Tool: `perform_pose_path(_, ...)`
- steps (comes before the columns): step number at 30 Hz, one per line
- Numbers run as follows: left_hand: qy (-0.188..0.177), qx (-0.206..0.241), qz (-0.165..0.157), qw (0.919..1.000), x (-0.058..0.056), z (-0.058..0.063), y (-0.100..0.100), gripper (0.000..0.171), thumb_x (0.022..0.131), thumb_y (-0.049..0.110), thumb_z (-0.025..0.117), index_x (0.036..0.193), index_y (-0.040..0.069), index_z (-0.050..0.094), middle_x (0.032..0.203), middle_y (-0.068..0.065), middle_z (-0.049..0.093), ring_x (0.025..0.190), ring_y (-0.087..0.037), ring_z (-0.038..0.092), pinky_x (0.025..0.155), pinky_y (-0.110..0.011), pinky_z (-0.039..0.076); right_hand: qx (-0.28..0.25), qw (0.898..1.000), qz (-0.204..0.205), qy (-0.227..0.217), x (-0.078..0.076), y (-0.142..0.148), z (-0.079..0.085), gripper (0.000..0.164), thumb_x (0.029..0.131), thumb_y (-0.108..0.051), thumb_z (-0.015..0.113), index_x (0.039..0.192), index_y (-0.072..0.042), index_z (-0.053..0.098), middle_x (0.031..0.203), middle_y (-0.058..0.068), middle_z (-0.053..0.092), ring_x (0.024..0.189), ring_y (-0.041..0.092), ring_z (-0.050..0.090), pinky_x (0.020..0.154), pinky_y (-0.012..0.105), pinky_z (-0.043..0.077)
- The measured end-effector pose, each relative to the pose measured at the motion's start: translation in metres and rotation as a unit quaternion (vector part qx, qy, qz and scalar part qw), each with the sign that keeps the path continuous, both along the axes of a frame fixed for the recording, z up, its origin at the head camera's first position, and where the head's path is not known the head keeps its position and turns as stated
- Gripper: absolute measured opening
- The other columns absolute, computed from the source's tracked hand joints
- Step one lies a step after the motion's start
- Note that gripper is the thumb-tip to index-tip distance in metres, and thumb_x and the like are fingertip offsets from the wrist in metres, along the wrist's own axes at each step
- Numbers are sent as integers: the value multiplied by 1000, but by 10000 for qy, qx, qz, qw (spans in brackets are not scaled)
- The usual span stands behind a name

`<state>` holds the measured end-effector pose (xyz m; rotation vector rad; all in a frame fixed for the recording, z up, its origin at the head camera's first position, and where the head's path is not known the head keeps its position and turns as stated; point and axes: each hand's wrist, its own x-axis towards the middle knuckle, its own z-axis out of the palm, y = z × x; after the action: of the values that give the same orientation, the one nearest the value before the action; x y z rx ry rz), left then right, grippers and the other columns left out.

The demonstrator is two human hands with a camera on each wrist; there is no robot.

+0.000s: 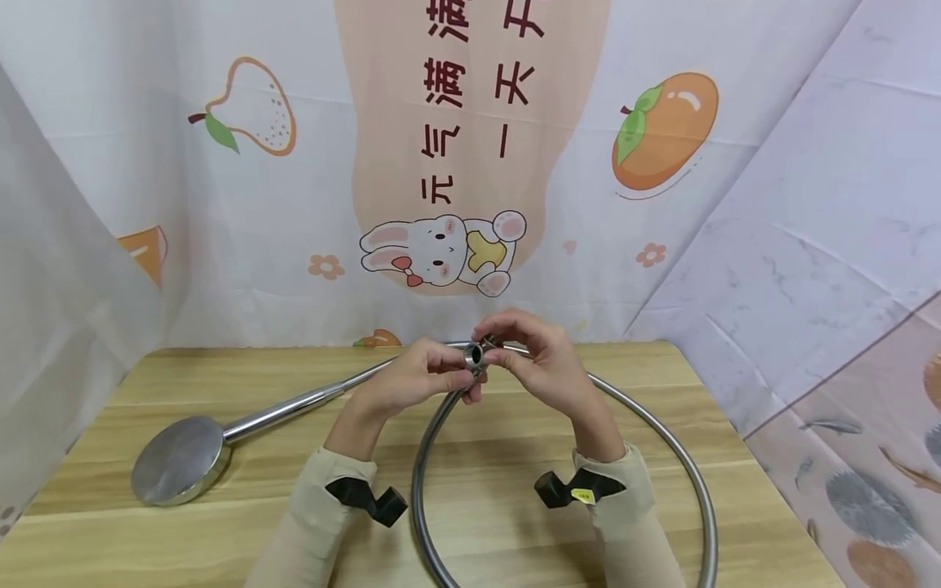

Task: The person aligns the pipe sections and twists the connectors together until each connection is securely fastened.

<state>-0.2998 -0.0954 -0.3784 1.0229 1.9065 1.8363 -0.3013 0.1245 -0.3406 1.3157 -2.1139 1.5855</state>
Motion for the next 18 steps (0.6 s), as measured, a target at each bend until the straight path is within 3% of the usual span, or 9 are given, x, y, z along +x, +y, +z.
perform_pose_path(12,331,-602,676,9953,8,4,8,16,102,0,56,99,-6,71,83,-16,70,82,-20,66,80,-34,59,-42,9998,-130,163,1,1,1,38,84,11,76,118,6,62,99,18,71,89,17,69,82,29,61)
perform_pose_path(15,370,-715,618,9948,10,5,8,17,102,2,55,102,-4,71,86,-17,72,86,-25,69,83,-37,60,44,9998,-179,118,3,2,2,35,85,10,75,117,5,63,100,17,70,90,18,69,84,29,61)
perform_pose_path(18,348,-591,342,9971,10,6,7,19,105,9,55,110,-3,69,93,-20,73,92,-25,70,88,-37,59,32,9998,-172,76,7,3,6,32,85,9,75,115,4,65,102,17,70,92,16,68,87,29,60)
